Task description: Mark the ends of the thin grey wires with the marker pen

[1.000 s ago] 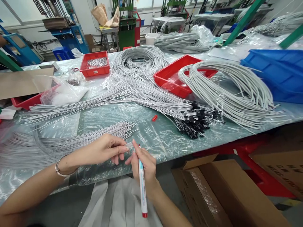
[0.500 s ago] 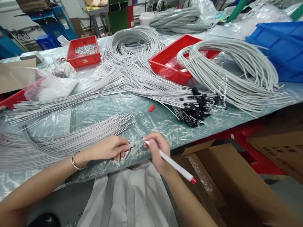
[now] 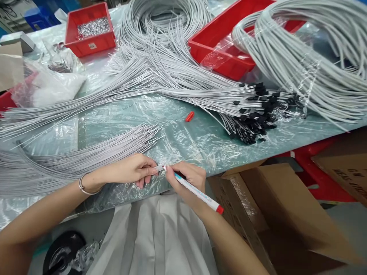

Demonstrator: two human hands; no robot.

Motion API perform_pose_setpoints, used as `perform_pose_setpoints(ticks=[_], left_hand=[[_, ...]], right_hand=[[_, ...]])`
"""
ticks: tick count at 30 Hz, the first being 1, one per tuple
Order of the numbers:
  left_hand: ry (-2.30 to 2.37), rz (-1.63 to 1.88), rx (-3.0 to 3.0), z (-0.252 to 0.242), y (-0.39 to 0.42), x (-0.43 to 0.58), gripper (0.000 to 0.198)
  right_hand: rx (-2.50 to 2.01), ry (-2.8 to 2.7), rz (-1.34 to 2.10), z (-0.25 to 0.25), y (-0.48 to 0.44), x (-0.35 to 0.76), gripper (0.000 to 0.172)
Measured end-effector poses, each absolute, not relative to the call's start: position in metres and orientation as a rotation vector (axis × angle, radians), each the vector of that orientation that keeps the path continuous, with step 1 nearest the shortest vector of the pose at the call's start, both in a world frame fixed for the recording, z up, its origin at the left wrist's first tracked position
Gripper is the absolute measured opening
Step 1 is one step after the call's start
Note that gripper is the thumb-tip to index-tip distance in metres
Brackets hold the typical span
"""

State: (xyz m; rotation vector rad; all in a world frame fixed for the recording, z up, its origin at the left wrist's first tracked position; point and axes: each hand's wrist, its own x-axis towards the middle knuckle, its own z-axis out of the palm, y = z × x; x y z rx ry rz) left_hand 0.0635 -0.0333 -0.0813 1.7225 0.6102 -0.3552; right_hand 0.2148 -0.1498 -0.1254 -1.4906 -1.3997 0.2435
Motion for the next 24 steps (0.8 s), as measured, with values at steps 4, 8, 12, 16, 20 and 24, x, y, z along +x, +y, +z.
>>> perform_pose_setpoints(ticks=[4, 8, 12, 16, 20, 24], left_hand=[[0.608, -0.353, 1.732, -0.0835, -0.0325, 0.063, 0.037], [0.593, -0.348, 1.735, -0.0857, -0.0319, 0.0626, 0.037], [0.585, -0.337, 1.74, -0.0871, -0.0317, 0.0622, 0.037], [0.577, -0.344, 1.736, -0.0878, -0.0317, 0.062, 0.036], [0.571, -0.354, 1.748, -0.0872, -0.0316, 0.0626, 0.034], [0.572, -0.354, 1.761, -0.0869, -0.0318, 0.0631, 0.034]], right_hand=[[-1.498, -1.401, 0.205, -0.1254, -0.1498, 0.2134, 0.024], [-1.519, -1.431, 0.176, -0.126, -0.15, 0.2134, 0.024], [-1.522, -1.45, 0.163, -0.1278, -0.1507, 0.2133, 0.024], [-1.533, -1.458, 0.162, -0.1285, -0.1512, 0.213, 0.024], [-1.519, -1.467, 0.14, -0.1278, -0.1508, 0.2134, 0.025], [-1.505, -1.474, 0.13, -0.128, -0.1506, 0.2131, 0.026]])
